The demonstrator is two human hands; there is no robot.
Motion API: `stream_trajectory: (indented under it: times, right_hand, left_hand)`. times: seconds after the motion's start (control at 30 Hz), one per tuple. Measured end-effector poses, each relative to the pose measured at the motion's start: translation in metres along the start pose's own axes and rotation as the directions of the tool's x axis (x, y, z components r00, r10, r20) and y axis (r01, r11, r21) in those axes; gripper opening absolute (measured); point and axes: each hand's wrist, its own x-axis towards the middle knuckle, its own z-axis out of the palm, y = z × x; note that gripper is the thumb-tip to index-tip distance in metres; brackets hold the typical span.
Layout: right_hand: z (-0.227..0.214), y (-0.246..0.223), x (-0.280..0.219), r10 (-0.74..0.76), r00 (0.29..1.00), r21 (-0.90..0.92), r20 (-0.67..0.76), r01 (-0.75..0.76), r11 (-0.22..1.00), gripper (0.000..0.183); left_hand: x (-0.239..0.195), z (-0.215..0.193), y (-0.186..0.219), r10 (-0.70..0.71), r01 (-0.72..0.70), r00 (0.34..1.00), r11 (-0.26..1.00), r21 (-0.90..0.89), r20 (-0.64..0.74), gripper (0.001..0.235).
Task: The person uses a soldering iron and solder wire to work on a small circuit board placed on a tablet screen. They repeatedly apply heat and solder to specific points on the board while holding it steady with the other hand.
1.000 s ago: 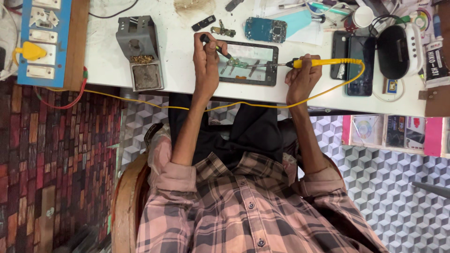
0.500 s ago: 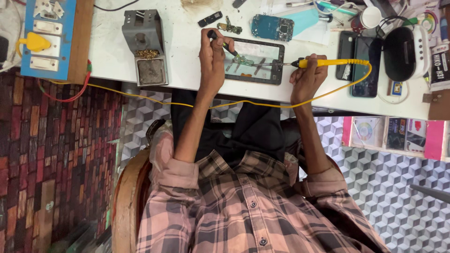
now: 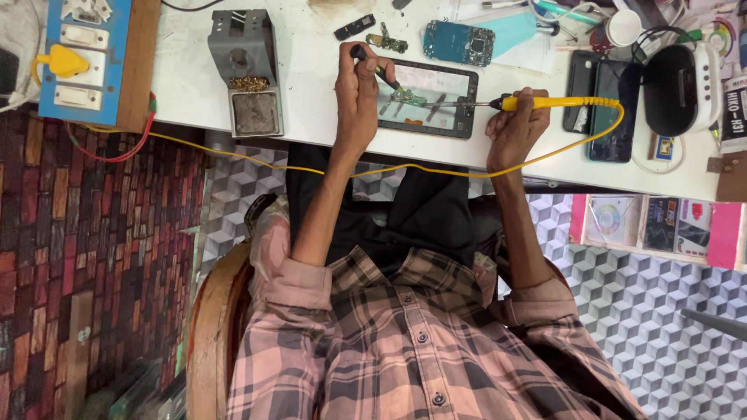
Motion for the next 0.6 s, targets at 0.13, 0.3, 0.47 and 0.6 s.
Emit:
stream_trajectory:
  times: [0.13, 0.3, 0.47, 0.6]
  right_hand:
    - [0.0004, -0.0003, -0.0008, -0.024, 0.999, -0.012, 0.023, 0.025, 1.000, 0.028]
    - [0.0008, -0.0034, -0.0022, -0.011, 1.000, -0.019, 0.012, 0.012, 1.000, 0.027]
    - [0.0003, -0.0047, -0.0034, -0.015, 0.999, 0.025, 0.029, 0.014, 1.000, 0.027]
    - [0.0007, -0.0058, -0.0027, 0.010, 1.000, 0.016, -0.003, -0.010, 1.000, 0.026]
  left_hand:
    - [-0.0010, -0.0005, -0.0009, 0.010, -0.010, 1.000, 1.000, -0.001, 0.001, 0.034]
    - [-0.0008, 0.0001, -0.0009, 0.012, -0.012, 1.000, 1.000, 0.016, 0.003, 0.034]
    - [0.0001, -0.0007, -0.0003, -0.001, 0.001, 1.000, 0.999, 0.048, 0.000, 0.034]
    - [0.0001, -0.0006, 0.0025, 0.019, -0.020, 1.000, 0.998, 0.065, 0.005, 0.033]
